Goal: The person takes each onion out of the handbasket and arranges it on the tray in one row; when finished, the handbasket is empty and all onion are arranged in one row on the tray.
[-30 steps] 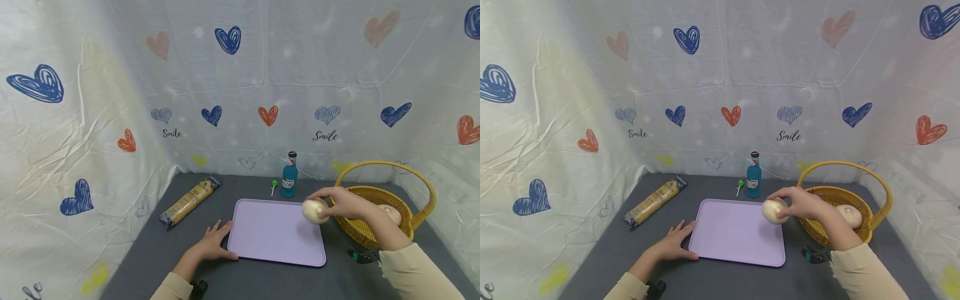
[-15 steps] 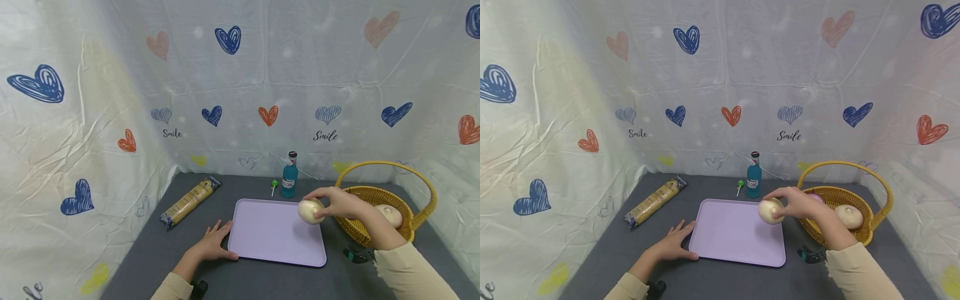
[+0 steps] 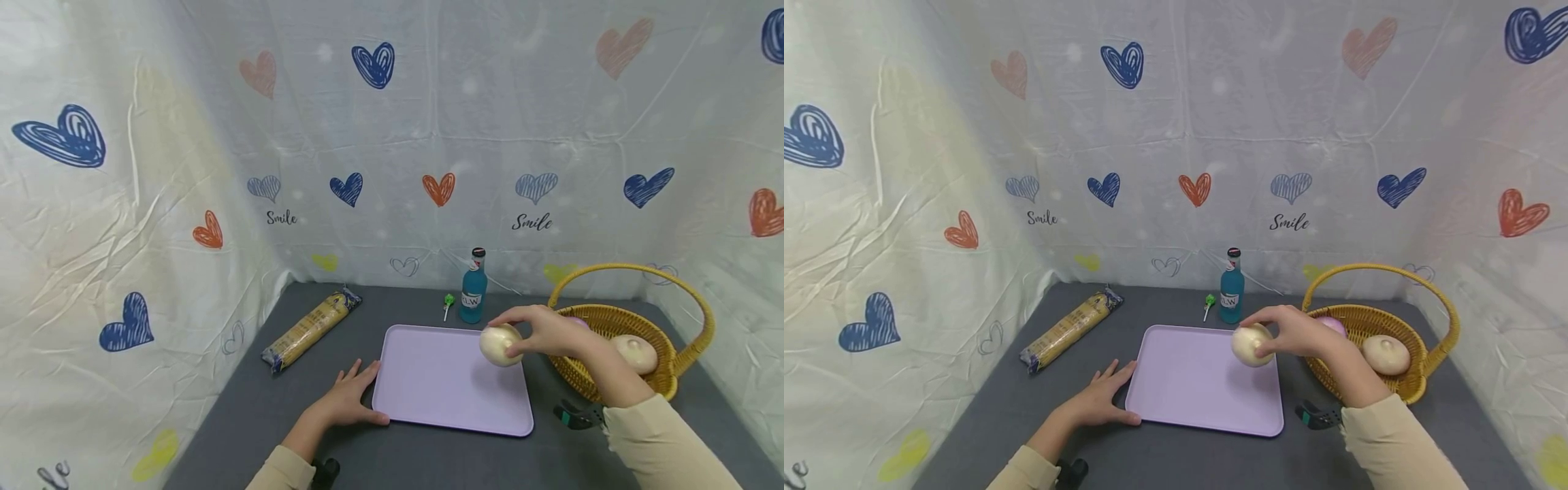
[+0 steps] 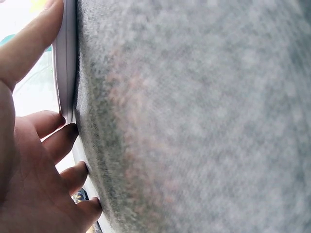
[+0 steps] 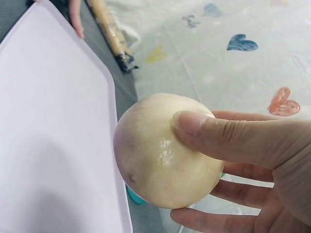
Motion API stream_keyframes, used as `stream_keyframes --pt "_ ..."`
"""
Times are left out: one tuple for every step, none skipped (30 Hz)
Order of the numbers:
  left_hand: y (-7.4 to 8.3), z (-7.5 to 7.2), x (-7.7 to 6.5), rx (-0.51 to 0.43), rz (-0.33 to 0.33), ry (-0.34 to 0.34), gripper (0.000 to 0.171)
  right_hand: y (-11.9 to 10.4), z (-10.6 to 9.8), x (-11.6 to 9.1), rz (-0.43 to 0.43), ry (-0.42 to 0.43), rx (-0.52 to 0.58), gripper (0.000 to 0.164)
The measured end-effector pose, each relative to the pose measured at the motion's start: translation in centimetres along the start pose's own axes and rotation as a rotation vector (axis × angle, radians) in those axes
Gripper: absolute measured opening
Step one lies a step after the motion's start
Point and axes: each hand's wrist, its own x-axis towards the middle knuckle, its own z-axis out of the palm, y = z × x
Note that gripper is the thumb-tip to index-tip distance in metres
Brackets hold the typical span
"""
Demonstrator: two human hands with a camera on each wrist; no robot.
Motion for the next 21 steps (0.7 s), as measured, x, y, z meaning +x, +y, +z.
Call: stream_keyframes --pt "0.0 0.0 0.0 0.001 0.002 0.001 0.116 0.0 0.0 0.1 -0.003 -0.001 0.000 0.053" --pt "0.0 0.0 0.0 0.001 0.003 0.002 0.116 0.0 0.1 0.1 -0.005 -0.002 0.000 0.053" --pt "0.0 0.0 0.0 0.000 0.003 0.002 0.116 0.1 0.1 0.2 -0.003 -0.002 0.000 0.053" --pt "0.0 0.0 0.0 0.000 0.003 0.002 0.116 0.1 0.1 0.3 -0.005 -0.004 0.001 0.053" --pt "0.0 0.0 0.0 -0.001 0.002 0.002 0.116 0.1 0.2 0.3 -0.006 -0.005 0.003 0.053" --pt "0.0 0.0 0.0 -0.001 0.002 0.002 0.116 0.2 0.3 0.3 -0.004 -0.004 0.004 0.053" --pt "0.0 0.1 0.1 -0.001 0.002 0.002 0.116 0.2 0.3 0.4 -0.006 -0.003 0.006 0.053" --pt "0.0 0.1 0.1 -0.001 0.003 0.001 0.116 0.2 0.4 0.4 -0.006 -0.003 0.006 0.053" --pt "0.0 0.1 0.1 -0.001 0.004 0.001 0.116 0.2 0.5 0.4 -0.008 -0.003 0.006 0.053" --pt "0.0 0.1 0.1 -0.002 0.005 0.000 0.116 0.2 0.5 0.5 -0.010 -0.002 0.005 0.052" --pt "0.0 0.1 0.1 -0.002 0.006 0.000 0.116 0.2 0.6 0.5 -0.007 0.001 0.006 0.052" --pt "0.0 0.1 0.1 -0.002 0.006 0.000 0.116 0.2 0.6 0.6 -0.008 0.001 0.007 0.052" --pt "0.0 0.1 0.1 -0.003 0.006 -0.001 0.116 0.1 0.7 0.6 -0.015 0.000 0.006 0.052" --pt "0.0 0.1 0.1 -0.004 0.005 0.000 0.116 0.1 0.7 0.7 -0.017 0.000 0.007 0.052" --pt "-0.1 0.1 0.1 -0.004 0.003 0.001 0.116 0.0 0.6 0.7 -0.018 -0.001 0.005 0.052" --pt "-0.1 0.1 0.0 -0.005 0.001 0.001 0.116 -0.1 0.6 0.8 -0.017 -0.002 0.005 0.053" --pt "-0.1 0.1 0.0 -0.004 0.000 0.002 0.116 -0.2 0.6 0.9 -0.020 -0.005 0.005 0.053" --pt "-0.1 0.1 0.0 -0.003 -0.002 0.002 0.116 -0.3 0.5 1.0 -0.024 -0.009 0.004 0.053" --pt "-0.1 0.1 0.0 -0.004 -0.003 0.003 0.116 -0.4 0.5 1.1 -0.022 -0.011 0.004 0.053" --pt "-0.1 0.1 0.0 -0.004 -0.004 0.002 0.116 -0.5 0.5 1.2 -0.018 -0.013 0.005 0.053" --pt "-0.1 0.1 0.0 -0.004 -0.004 0.002 0.116 -0.6 0.5 1.2 -0.015 -0.014 0.005 0.053"
